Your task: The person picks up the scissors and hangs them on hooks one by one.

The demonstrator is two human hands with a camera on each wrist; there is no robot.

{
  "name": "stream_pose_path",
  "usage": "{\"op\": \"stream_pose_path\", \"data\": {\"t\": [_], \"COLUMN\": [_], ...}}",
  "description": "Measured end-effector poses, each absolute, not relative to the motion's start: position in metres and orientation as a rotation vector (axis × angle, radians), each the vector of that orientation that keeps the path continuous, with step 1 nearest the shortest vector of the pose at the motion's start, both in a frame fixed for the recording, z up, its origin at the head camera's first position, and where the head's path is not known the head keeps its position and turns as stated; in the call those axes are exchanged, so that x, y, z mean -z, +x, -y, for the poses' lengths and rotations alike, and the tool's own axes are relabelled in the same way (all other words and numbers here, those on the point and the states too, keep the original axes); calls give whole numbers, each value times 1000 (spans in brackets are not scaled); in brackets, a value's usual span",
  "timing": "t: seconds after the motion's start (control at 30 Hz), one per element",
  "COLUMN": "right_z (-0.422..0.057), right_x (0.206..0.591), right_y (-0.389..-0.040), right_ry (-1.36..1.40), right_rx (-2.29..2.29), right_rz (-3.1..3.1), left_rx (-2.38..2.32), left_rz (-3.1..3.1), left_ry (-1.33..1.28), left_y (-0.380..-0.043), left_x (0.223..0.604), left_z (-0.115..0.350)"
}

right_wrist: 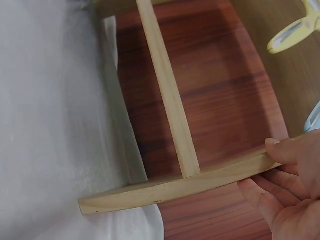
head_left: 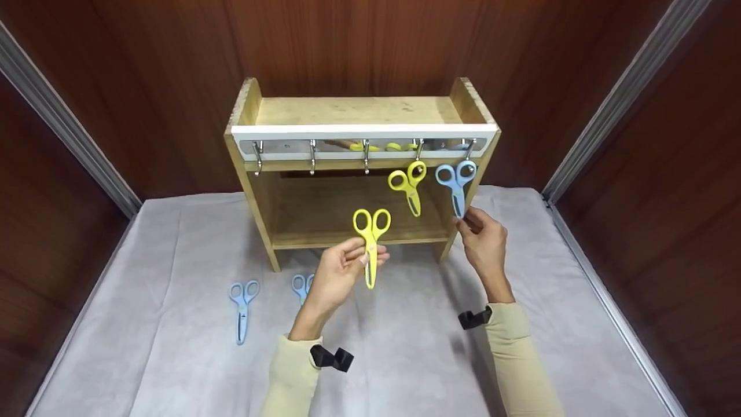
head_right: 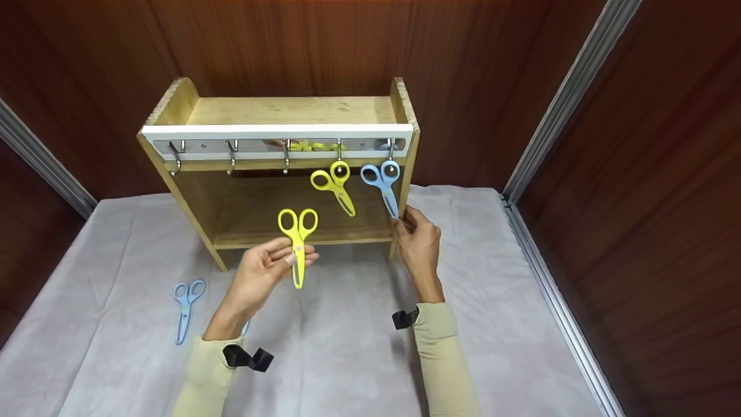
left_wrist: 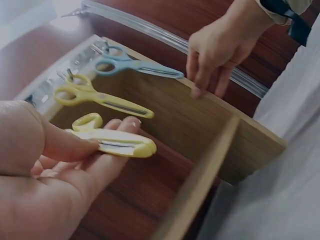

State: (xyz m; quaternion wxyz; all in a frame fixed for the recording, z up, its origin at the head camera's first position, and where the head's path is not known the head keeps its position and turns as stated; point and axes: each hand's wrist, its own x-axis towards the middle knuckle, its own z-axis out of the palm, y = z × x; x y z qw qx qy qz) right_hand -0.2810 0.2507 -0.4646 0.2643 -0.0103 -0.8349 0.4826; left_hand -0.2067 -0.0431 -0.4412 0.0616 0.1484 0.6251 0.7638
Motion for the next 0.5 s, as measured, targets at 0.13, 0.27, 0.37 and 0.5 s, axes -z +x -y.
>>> {"op": "stream_pose_path", "data": {"t": [0.13,0.27,0.37,0.5], "right_z": [-251,-251,-251,-249], "right_x": [465,464,464,464], "right_y": [-281,-283,-283,-281], "right_ry": [-30,-16,-13,-28], "right_rx": [-1315,-1320,-1315,-1290], "right_rz": [2253,2243,2241,2259], "left_rx": [-2326,-2341,-2365,-2416], "left_rz": [-1886,-1900,-1899,-1900], "left_ry": [529,577,583,591], "left_y": [-209,-213,-215,-216], "left_x": [427,413,405,399], "left_z": [46,50,54,56]}}
